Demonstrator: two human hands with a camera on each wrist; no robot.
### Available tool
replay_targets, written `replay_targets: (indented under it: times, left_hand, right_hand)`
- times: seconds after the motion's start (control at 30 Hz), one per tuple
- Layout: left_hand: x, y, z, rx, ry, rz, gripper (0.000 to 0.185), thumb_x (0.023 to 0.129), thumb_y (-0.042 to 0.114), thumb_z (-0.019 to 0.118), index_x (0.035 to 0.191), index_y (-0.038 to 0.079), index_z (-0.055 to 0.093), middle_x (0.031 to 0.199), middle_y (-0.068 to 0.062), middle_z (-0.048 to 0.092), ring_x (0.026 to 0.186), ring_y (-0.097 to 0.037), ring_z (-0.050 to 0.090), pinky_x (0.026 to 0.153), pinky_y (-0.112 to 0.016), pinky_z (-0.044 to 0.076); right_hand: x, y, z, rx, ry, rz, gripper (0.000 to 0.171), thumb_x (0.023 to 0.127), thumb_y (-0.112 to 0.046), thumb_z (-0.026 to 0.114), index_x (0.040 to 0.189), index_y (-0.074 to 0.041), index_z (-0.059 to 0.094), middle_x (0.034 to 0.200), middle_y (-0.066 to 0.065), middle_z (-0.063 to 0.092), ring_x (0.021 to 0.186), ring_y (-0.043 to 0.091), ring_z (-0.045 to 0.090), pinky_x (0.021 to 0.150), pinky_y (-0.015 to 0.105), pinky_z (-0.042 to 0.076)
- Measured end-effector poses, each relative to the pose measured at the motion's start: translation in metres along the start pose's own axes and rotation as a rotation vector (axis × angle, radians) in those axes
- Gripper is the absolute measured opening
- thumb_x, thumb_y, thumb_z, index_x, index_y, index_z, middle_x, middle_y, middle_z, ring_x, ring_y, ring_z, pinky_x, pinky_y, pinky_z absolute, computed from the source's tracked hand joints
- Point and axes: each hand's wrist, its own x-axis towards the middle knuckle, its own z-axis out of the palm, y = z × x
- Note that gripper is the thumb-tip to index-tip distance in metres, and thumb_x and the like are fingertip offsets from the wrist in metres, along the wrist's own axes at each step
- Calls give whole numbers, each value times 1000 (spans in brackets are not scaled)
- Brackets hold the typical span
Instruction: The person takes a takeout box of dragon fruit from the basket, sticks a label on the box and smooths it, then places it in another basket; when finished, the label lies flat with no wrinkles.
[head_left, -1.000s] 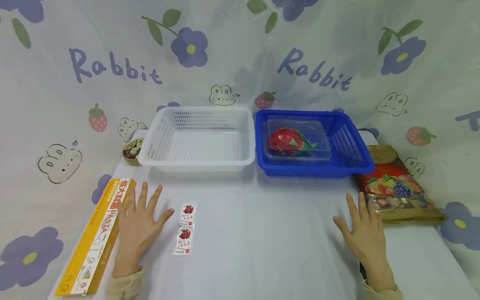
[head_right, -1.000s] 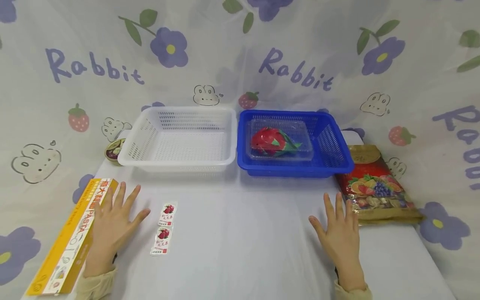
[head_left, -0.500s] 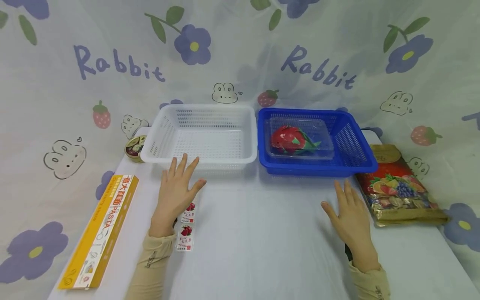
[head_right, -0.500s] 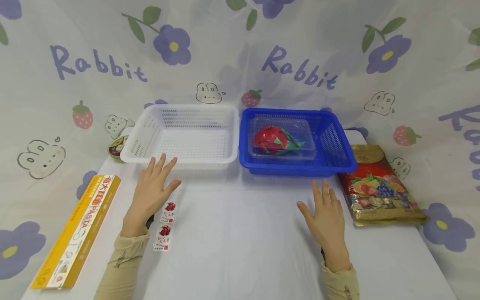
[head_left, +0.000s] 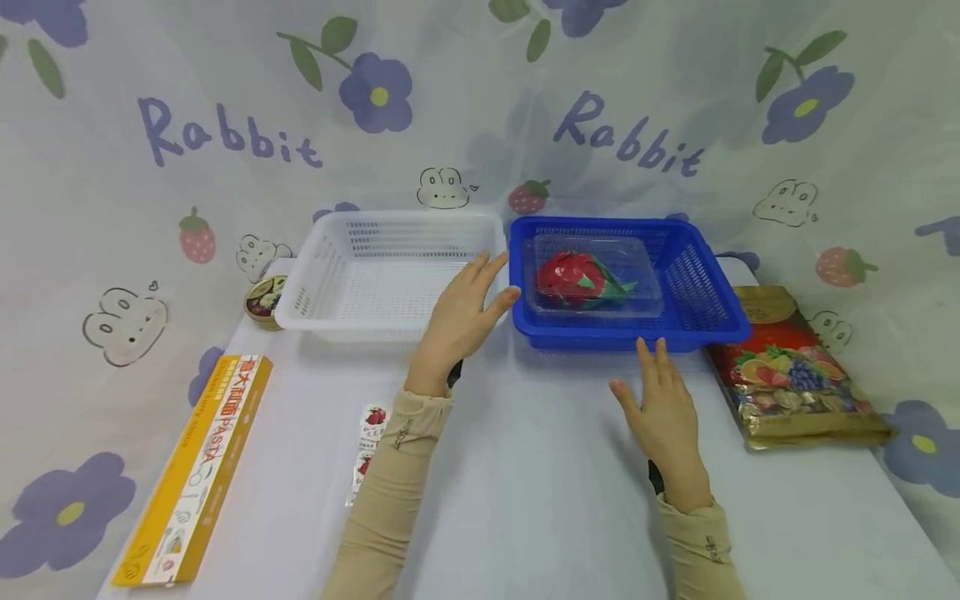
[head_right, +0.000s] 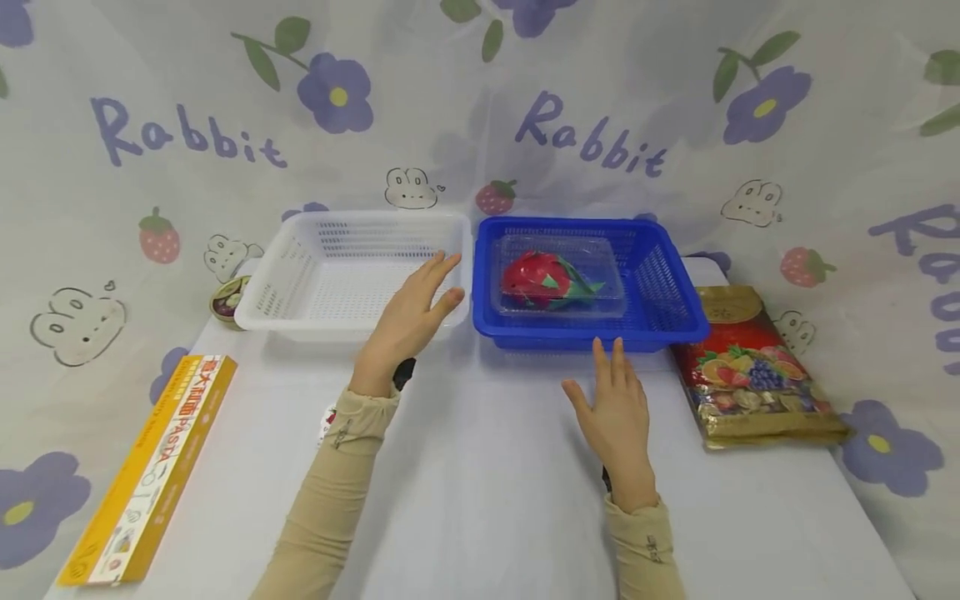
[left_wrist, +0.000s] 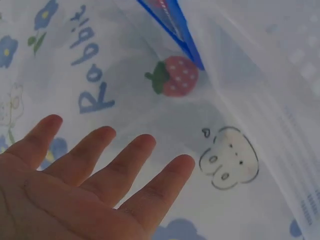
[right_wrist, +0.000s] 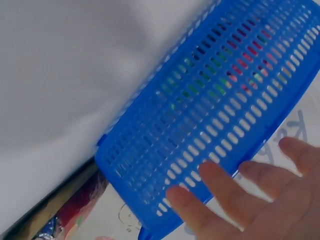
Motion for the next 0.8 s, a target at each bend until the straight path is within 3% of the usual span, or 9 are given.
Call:
replay_targets:
  times: [0.13,0.3,0.4,0.6,0.8]
  left_hand:
    - [28,17,13,-95,-58,-20,107,72,89,6,154,23,26,163,-9,19,150,-31,20,117,-56,24]
    - [58,30,30,-203,-109,-69,79,94,70,21,154,18,26,162,-9,20,151,-25,16,121,-50,18]
    - [73,36,41,-236,-128,-145,72,99,62,25,154,16,24,162,-10,20,152,-26,14,122,-48,17]
    - [92,44,66,-171,-148,-357,78,98,63,26,155,9,19,161,-20,17,148,-40,18,119,-54,22]
    - [102,52,83,-165,-144,-491,82,99,62,27,154,3,16,160,-26,13,144,-50,18,117,-59,22]
  right_hand:
    - [1,-4,4,-16,12,19,75,99,-54,41,155,-10,17,160,25,8,138,56,27,107,69,28]
    - [4,-7,8,-2,31,33,74,100,-52,42,155,-8,18,161,22,7,137,56,28,103,70,32]
    - [8,-6,13,48,77,50,73,100,-47,45,154,-6,20,162,21,9,135,56,31,98,71,36]
    - [15,-10,26,144,237,93,69,96,-34,59,150,-2,31,159,22,21,135,53,35,95,69,40]
    - [20,-14,32,241,285,163,64,99,-34,55,151,-5,31,161,16,20,138,50,33,87,70,44]
